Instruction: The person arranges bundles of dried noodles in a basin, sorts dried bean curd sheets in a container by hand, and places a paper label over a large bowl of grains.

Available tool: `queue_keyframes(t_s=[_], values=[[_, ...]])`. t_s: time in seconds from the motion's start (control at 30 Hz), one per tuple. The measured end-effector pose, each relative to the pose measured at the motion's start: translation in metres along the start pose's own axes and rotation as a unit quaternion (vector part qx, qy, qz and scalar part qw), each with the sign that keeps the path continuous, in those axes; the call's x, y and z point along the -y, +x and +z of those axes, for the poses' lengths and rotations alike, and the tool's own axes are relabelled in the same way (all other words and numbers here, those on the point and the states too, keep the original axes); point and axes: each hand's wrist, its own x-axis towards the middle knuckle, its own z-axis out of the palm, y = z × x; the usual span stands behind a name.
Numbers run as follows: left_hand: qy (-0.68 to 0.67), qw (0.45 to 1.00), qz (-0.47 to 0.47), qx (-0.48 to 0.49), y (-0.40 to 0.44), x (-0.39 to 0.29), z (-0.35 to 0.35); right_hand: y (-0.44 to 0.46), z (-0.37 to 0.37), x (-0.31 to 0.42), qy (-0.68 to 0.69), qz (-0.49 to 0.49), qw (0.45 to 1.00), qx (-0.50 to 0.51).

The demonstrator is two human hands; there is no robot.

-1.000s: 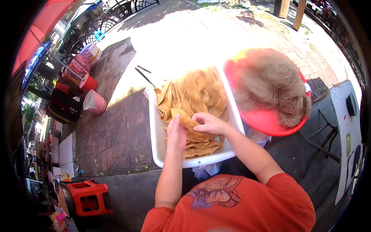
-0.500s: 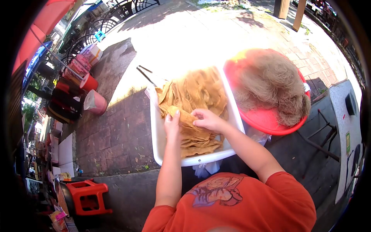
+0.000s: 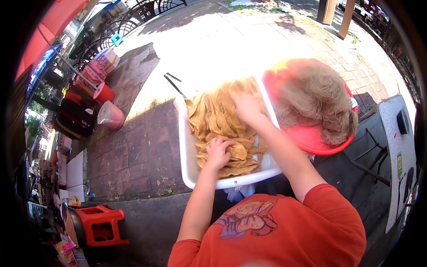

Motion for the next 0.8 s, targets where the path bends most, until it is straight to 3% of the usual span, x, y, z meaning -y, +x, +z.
queue_keyframes(t_s=[0.07, 0.13, 0.17, 0.2, 0.27, 0.37, 0.47, 0.57, 0.67, 0.77, 0.8], values=[[-0.011, 1.000, -0.023, 0.000, 0.002, -0.002, -0.004, -0.025, -0.019, 0.013, 0.052, -0.033, 0.992, -0.110], [-0.032, 0.996, -0.062, -0.050, 0.005, 0.007, 0.001, -0.052, -0.022, 0.029, 0.148, -0.021, 0.980, -0.134], [-0.059, 0.989, -0.082, -0.113, 0.008, 0.008, 0.002, -0.064, -0.009, 0.031, 0.192, -0.025, 0.980, -0.045], [-0.119, 0.977, -0.077, -0.162, 0.011, 0.021, 0.005, -0.072, -0.002, 0.034, 0.183, -0.024, 0.977, 0.109], [-0.356, 0.889, -0.177, -0.225, 0.015, 0.035, 0.004, -0.081, 0.017, 0.035, 0.084, -0.024, 0.954, 0.288], [-0.478, 0.789, -0.261, -0.283, 0.012, 0.042, -0.007, -0.080, 0.036, 0.029, 0.096, -0.051, 0.961, 0.255], [-0.486, 0.774, -0.270, -0.303, 0.010, 0.037, -0.012, -0.074, 0.037, 0.024, 0.157, -0.038, 0.948, 0.274], [-0.490, 0.782, -0.262, -0.283, 0.012, 0.038, -0.011, -0.073, 0.012, 0.032, 0.323, 0.113, 0.890, 0.301], [-0.514, 0.787, -0.231, -0.253, 0.011, 0.042, -0.009, -0.073, 0.006, 0.035, 0.398, 0.070, 0.891, 0.206], [-0.615, 0.740, -0.203, -0.180, 0.009, 0.034, -0.020, -0.073, -0.003, 0.040, 0.347, -0.076, 0.934, -0.037], [-0.659, 0.713, -0.185, -0.152, 0.012, 0.026, -0.023, -0.073, 0.000, 0.041, 0.338, -0.117, 0.933, -0.042]])
